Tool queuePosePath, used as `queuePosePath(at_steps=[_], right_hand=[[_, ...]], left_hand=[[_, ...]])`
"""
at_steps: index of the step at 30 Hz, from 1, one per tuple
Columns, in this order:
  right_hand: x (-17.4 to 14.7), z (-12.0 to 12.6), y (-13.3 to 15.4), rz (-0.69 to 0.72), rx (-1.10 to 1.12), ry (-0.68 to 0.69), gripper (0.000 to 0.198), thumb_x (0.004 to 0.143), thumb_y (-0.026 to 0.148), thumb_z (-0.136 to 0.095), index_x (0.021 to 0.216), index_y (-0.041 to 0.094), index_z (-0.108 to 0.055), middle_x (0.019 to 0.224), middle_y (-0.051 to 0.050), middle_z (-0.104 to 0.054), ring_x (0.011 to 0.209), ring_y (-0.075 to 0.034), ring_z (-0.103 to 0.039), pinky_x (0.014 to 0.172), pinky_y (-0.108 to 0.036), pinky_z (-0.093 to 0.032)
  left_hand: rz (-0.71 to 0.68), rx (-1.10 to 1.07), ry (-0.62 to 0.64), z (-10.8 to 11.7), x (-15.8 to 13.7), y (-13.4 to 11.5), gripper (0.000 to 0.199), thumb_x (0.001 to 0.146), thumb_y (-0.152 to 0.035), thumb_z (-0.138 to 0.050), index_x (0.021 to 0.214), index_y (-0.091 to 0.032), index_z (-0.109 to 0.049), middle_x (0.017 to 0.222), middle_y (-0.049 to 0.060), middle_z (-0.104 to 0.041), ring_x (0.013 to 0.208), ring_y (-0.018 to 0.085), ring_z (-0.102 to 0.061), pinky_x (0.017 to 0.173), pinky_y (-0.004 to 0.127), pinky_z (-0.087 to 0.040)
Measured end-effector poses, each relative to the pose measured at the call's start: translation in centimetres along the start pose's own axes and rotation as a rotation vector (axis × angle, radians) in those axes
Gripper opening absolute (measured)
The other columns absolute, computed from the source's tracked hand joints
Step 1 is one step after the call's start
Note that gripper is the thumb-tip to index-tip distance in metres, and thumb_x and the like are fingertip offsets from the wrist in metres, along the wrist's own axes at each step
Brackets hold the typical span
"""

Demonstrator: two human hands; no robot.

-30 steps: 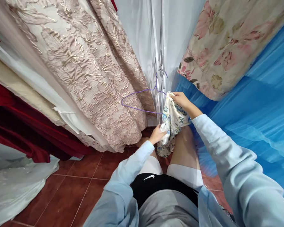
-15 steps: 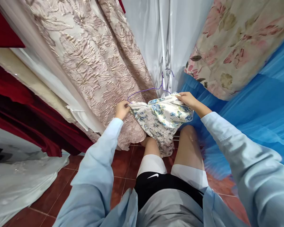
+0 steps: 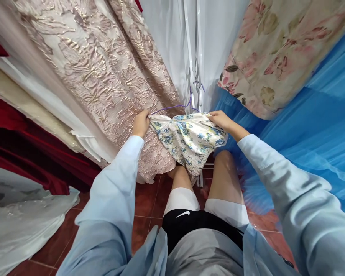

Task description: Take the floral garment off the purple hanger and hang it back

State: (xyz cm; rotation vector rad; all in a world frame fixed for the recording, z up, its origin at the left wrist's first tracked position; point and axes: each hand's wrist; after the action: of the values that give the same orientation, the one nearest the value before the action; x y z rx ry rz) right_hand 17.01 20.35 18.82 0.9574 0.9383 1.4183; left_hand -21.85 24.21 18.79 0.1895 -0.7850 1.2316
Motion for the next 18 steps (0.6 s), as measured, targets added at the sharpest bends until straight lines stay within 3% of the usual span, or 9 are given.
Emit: queuePosePath(at_steps=[4,7,10,14,18], right_hand=[[-0.7,-0.4,0.5,-0.033,0.028,-0.032,0.017,0.083,0.018,-0.068,0.067,0.013,-0.066,0.045,0.006,-0.044,0.044,-0.007,-0.033,0.045,-0.021,-0.024],[-1.2,-0.4,0.4,-0.077,0.100,-0.010,0.014,0.082,0.021,-0.070,0.070,0.014,-0.069,0.048,0.004,-0.051,0.046,-0.009,-0.041,0.048,-0.021,-0.032],[-1.4,0.0,0.1,-0.083,0.139,0.005,0.015,0.081,0.029,-0.074,0.075,0.015,-0.072,0.052,0.001,-0.059,0.052,-0.014,-0.052,0.052,-0.023,-0.041],[-1.2,0.4,0.1,-0.084,0.130,0.013,0.017,0.081,0.031,-0.074,0.077,0.015,-0.074,0.053,-0.001,-0.062,0.055,-0.016,-0.057,0.052,-0.023,-0.044],[-1.1,0.5,0.1,-0.113,0.170,0.033,0.009,0.082,0.020,-0.070,0.076,0.014,-0.073,0.059,-0.001,-0.067,0.056,-0.014,-0.058,0.054,-0.021,-0.046]], left_hand=[[0.029,-0.175,-0.148,0.7,2.3,-0.5,0.020,0.082,-0.010,-0.050,0.093,-0.018,-0.064,0.085,0.006,-0.066,0.082,0.021,-0.062,0.085,0.033,-0.049],[0.060,-0.345,-0.234,1.3,4.8,-1.5,0.014,0.086,-0.015,-0.053,0.096,-0.019,-0.063,0.086,0.005,-0.064,0.082,0.019,-0.063,0.084,0.031,-0.051],[0.100,-0.363,-0.076,1.7,5.7,-2.6,0.010,0.082,-0.015,-0.059,0.090,-0.018,-0.064,0.078,0.003,-0.063,0.077,0.017,-0.062,0.081,0.030,-0.051],[0.228,-0.256,0.202,1.4,3.4,-3.5,0.005,0.077,-0.017,-0.062,0.076,-0.015,-0.066,0.073,0.004,-0.066,0.071,0.018,-0.058,0.076,0.030,-0.048],[0.302,-0.146,0.162,1.6,1.4,-3.9,0.014,0.076,-0.014,-0.060,0.083,-0.014,-0.072,0.071,0.005,-0.066,0.068,0.018,-0.057,0.074,0.029,-0.045]])
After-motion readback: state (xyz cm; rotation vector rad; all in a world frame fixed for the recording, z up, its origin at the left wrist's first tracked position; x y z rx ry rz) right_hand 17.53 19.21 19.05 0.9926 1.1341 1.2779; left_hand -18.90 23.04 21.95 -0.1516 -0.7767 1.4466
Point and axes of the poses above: each hand's wrist, its own x-axis towards the middle knuckle, its own z-axis out of the back of the hand, y = z × x
